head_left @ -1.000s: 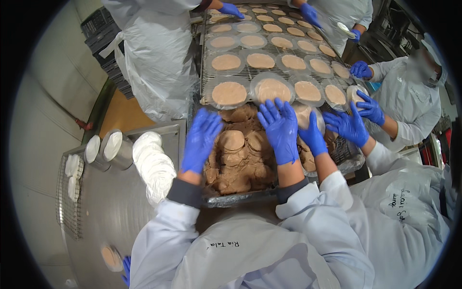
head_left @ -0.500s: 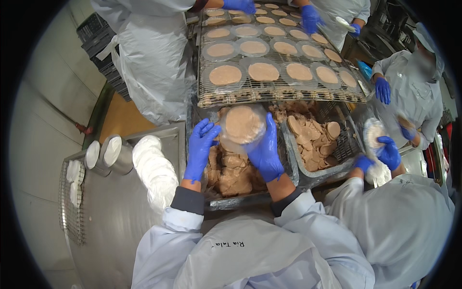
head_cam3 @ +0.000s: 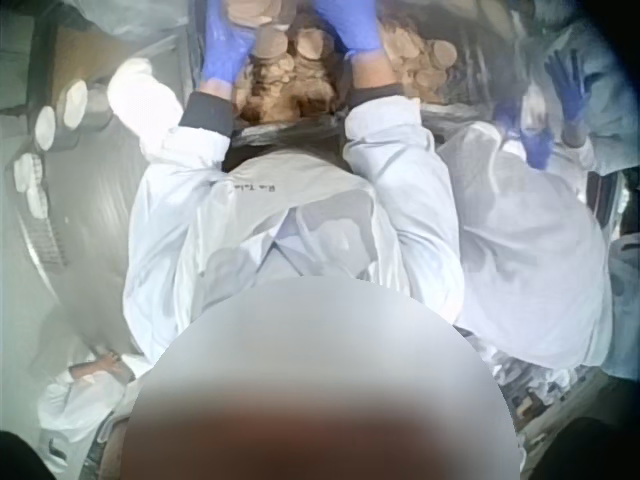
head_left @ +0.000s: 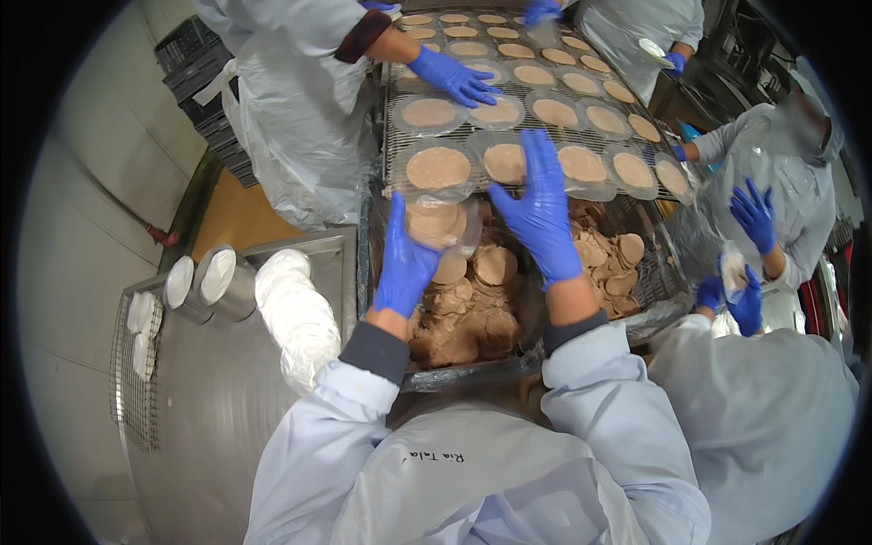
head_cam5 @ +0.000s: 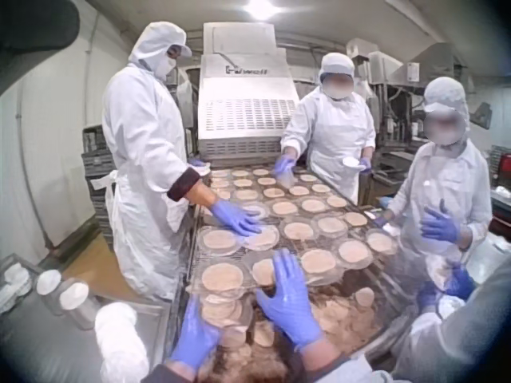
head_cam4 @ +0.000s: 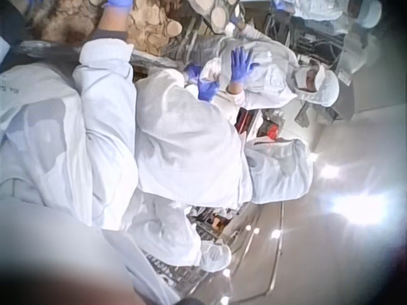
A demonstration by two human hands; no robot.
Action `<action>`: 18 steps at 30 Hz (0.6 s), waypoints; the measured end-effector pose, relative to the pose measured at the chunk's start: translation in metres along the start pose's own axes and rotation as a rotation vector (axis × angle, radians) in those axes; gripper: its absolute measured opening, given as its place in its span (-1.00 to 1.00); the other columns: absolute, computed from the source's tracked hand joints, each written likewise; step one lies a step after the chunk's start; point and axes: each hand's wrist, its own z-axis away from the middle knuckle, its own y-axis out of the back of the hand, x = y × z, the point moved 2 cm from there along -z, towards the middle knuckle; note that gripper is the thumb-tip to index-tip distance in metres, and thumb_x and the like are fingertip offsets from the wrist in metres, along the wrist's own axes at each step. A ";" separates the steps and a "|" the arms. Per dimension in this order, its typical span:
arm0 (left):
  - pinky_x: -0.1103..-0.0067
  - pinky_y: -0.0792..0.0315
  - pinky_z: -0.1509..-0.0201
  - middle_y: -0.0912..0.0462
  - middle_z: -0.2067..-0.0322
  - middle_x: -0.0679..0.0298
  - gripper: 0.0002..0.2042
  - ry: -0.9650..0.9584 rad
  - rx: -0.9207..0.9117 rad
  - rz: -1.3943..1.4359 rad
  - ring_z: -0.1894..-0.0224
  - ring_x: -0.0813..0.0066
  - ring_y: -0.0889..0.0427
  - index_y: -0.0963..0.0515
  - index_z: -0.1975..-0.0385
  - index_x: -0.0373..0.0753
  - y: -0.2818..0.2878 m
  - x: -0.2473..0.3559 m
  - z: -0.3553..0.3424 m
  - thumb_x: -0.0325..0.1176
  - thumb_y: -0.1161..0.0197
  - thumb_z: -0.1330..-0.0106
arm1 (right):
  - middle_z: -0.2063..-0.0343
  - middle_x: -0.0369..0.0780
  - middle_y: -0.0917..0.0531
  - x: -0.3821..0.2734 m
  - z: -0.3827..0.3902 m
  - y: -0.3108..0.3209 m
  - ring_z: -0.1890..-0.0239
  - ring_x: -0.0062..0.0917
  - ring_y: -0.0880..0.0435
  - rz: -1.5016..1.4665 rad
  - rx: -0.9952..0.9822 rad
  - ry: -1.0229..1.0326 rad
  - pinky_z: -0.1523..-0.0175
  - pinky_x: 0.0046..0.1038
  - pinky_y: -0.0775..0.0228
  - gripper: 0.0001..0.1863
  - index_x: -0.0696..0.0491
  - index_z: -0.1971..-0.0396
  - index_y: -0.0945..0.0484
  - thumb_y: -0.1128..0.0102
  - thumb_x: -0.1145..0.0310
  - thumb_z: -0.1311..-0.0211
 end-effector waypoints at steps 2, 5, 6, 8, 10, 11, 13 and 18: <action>0.17 -0.28 -0.11 -0.36 0.01 0.05 -0.50 -0.028 0.069 -0.053 -0.03 0.17 -0.38 -0.19 -0.07 -0.28 -0.008 -0.009 -0.023 -0.16 -0.11 -0.20 | -0.10 0.00 -0.24 0.026 0.013 -0.021 -0.18 -0.14 -0.16 0.336 -0.245 -0.019 -0.24 -0.15 0.08 -0.32 0.09 -0.09 -0.21 -0.22 0.30 0.12; 0.16 -0.27 -0.11 -0.34 0.01 0.03 -0.51 -0.059 0.120 -0.173 -0.04 0.12 -0.37 -0.18 -0.07 -0.31 0.001 -0.011 -0.038 -0.22 -0.11 -0.20 | 0.01 -0.05 -0.39 0.032 0.005 -0.014 -0.09 -0.25 -0.32 0.346 -0.197 0.031 -0.22 -0.14 0.05 -0.47 0.07 -0.04 -0.29 -0.11 0.39 0.03; 0.17 -0.27 -0.12 -0.33 0.00 0.02 -0.51 -0.060 0.140 -0.222 -0.04 0.11 -0.36 -0.17 -0.07 -0.32 0.011 -0.012 -0.038 -0.24 -0.11 -0.20 | 0.06 -0.05 -0.45 0.034 0.006 -0.010 -0.05 -0.27 -0.37 0.299 -0.198 0.020 -0.21 -0.14 0.04 -0.50 0.07 -0.02 -0.33 -0.10 0.41 0.03; 0.22 -0.34 -0.04 -0.36 0.03 0.05 -0.52 -0.057 0.127 -0.351 -0.02 0.16 -0.38 -0.19 -0.06 -0.31 0.027 -0.006 -0.021 -0.26 -0.11 -0.19 | 0.20 -0.09 -0.55 0.028 -0.001 0.007 0.12 -0.38 -0.51 0.016 -0.129 -0.183 -0.07 -0.32 -0.20 -0.65 0.09 0.07 -0.41 -0.01 0.43 -0.08; 0.28 -0.39 0.00 -0.38 0.04 0.08 -0.54 -0.033 0.124 -0.349 0.00 0.20 -0.40 -0.20 -0.05 -0.31 0.026 -0.006 -0.003 -0.27 -0.11 -0.19 | 0.23 -0.10 -0.56 0.003 -0.002 0.023 0.17 -0.43 -0.54 -0.347 -0.041 -0.450 0.02 -0.44 -0.29 -0.68 0.11 0.08 -0.41 0.03 0.43 -0.12; 0.31 -0.40 0.02 -0.38 0.05 0.08 -0.54 -0.004 0.138 -0.282 0.00 0.22 -0.41 -0.21 -0.05 -0.31 0.021 -0.008 0.009 -0.27 -0.11 -0.19 | 0.19 -0.05 -0.52 -0.003 0.007 0.018 0.15 -0.26 -0.51 -0.479 -0.053 -0.533 0.10 -0.53 -0.33 -0.67 0.08 0.07 -0.40 0.01 0.45 -0.11; 0.24 -0.35 -0.06 -0.35 0.02 0.05 -0.53 0.060 0.128 -0.153 -0.01 0.18 -0.40 -0.19 -0.05 -0.33 0.009 -0.006 0.022 -0.24 -0.08 -0.21 | 0.08 -0.07 -0.46 -0.018 0.038 -0.014 -0.01 -0.22 -0.39 -0.402 0.006 -0.076 -0.10 -0.36 -0.16 -0.66 0.08 0.09 -0.42 -0.04 0.43 -0.08; 0.26 -0.40 -0.01 -0.39 0.04 0.07 -0.55 0.033 0.092 -0.176 0.04 0.21 -0.44 -0.21 -0.04 -0.33 -0.007 0.008 0.030 -0.25 -0.07 -0.21 | 0.07 -0.17 -0.49 -0.062 0.036 -0.003 -0.07 -0.38 -0.37 -0.692 -0.327 -0.130 -0.27 -0.33 0.15 -0.66 0.05 0.10 -0.46 -0.12 0.38 -0.06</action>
